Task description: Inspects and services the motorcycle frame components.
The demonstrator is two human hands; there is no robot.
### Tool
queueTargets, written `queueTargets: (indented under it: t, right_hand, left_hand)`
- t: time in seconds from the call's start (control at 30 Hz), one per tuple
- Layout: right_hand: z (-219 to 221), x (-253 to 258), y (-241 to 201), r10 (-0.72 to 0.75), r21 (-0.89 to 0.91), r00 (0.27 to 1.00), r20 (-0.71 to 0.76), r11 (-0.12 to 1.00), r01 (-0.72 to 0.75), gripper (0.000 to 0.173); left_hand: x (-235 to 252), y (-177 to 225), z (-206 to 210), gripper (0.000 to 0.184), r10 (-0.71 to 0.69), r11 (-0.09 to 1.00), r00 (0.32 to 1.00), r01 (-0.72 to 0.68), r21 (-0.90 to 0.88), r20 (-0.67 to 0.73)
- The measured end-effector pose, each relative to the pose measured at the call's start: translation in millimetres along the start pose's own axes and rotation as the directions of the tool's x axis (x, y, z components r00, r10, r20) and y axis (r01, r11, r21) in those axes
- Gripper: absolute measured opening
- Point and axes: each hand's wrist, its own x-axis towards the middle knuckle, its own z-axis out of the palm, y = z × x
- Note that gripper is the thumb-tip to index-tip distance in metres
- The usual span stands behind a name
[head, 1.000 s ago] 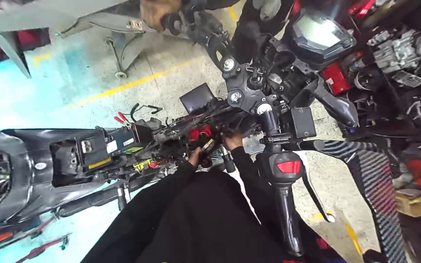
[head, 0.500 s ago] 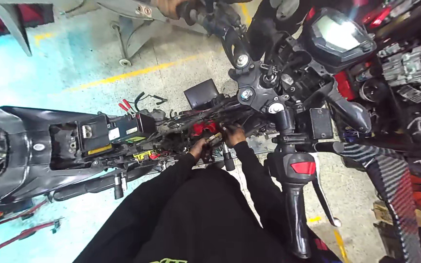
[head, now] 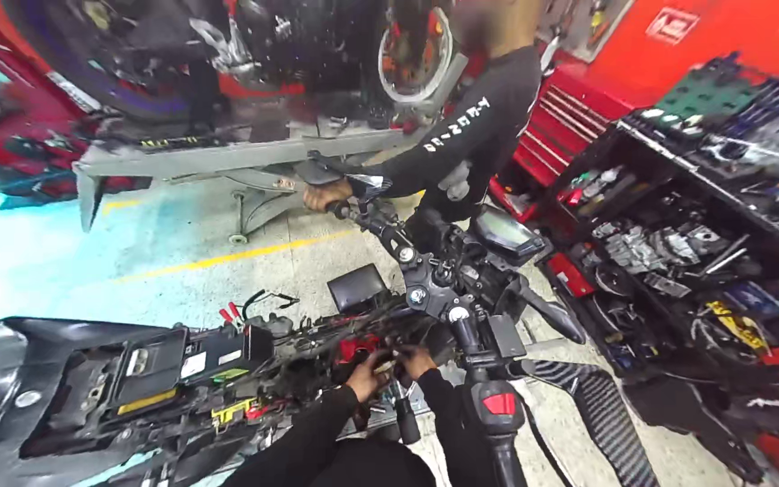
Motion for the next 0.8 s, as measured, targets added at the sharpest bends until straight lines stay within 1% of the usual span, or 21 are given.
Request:
queueTargets:
  t: [0.07,0.17,0.27,0.33,0.4,0.57,0.67,0.7,0.73,0.77,0.8]
  right_hand:
    - [0,1,4,-0.016,-0.023,0.999,0.028,1.0,0.017,0.034]
    - [-3,0,2,-0.039,-0.05,0.996,0.082,0.998,0.043,0.037]
    - [-8,-2,5,-0.012,0.036,0.999,0.045,0.999,0.011,0.036]
    - [-9,-2,8,0.04,0.131,0.999,-0.007,0.991,-0.039,0.032]
    - [-9,-3,10,0.09,0.161,0.996,-0.006,0.983,-0.088,0.033]
    - [0,-1,18,0.132,0.123,0.991,0.019,0.983,-0.134,0.034]
    - [6,-11,12,0.222,0.13,0.974,0.045,0.965,-0.226,0.035]
    - [3,-13,6,0.242,0.116,0.969,0.052,0.962,-0.247,0.037]
    - [-2,-12,1,0.235,0.062,0.97,0.059,0.969,-0.238,0.04]
    - [-3,-11,0,0.193,-0.026,0.979,0.069,0.981,-0.192,0.044]
    - [-6,-22,-6,0.131,-0.122,0.986,0.098,0.985,-0.119,0.047]
  left_hand:
    - [2,3,1,0.07,0.01,0.998,1.0,-0.01,0.064,0.013]
    - [6,5,4,0.075,0.027,0.976,1.0,-0.024,0.218,-0.01]
    - [4,12,12,0.075,0.002,0.93,1.0,0.003,0.368,-0.013]
    - [0,18,18,0.077,0.008,0.904,1.0,-0.004,0.427,-0.009]
    - [-1,21,23,0.081,0.035,0.884,0.999,-0.028,0.467,-0.006]
    - [1,16,25,0.066,0.064,0.865,0.998,-0.054,0.5,-0.002]
    - [-1,6,29,0.06,0.054,0.86,0.999,-0.048,0.508,0.004]
    - [2,6,31,0.059,0.063,0.859,0.998,-0.055,0.51,0.003]
    - [7,9,31,0.058,0.086,0.858,0.996,-0.071,0.509,-0.006]
    - [9,9,31,0.058,0.1,0.854,0.995,-0.083,0.514,-0.006]
    - [8,10,31,0.059,0.109,0.849,0.994,-0.094,0.52,0.002]
